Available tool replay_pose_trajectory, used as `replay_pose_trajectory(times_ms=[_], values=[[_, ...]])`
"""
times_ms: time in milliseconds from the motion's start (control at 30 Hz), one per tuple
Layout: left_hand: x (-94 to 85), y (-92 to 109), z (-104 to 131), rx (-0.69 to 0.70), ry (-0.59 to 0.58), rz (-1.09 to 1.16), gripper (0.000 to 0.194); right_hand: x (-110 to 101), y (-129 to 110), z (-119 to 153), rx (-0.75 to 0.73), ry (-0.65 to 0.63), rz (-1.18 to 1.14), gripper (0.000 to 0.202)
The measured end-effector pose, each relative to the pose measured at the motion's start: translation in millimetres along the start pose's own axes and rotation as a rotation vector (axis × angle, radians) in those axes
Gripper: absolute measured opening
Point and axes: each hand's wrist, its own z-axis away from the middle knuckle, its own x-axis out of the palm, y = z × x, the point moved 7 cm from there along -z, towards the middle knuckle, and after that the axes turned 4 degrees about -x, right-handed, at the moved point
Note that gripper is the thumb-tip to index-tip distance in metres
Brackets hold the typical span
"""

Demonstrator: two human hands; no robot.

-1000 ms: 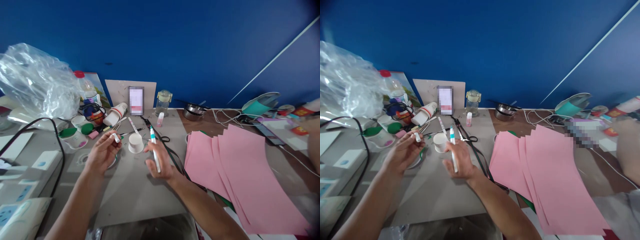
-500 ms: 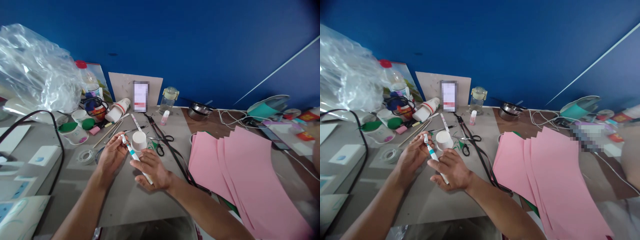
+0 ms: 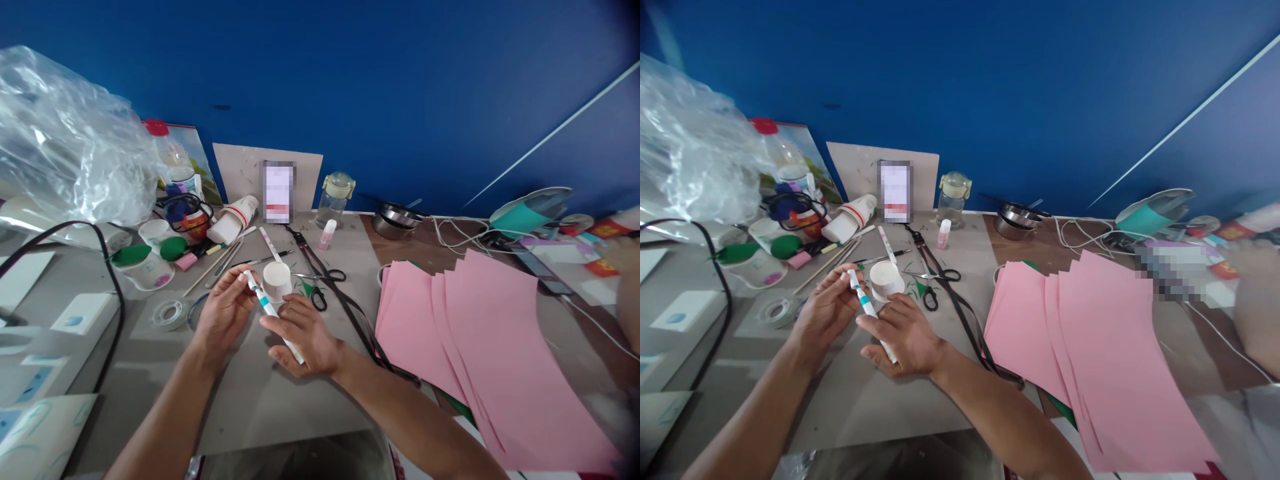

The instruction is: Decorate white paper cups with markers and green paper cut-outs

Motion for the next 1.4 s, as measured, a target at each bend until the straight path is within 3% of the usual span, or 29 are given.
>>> replay_pose_trajectory(times_ms=[333, 1100, 1400], values=[[6.7, -1, 6, 0.065, -0.022, -0.136, 0.024, 0, 3, 1, 0.005, 0.0, 0.008, 0.038], [-5.3, -2, 38, 0.459, 0.221, -0.444, 0.017, -6, -2, 2, -0.095, 0.026, 0.049, 0.033], [7.3, 4, 43, 0.521, 0.173, -0.507, 0.016, -5, -1, -1, -0.118, 0.022, 0.083, 0.025]])
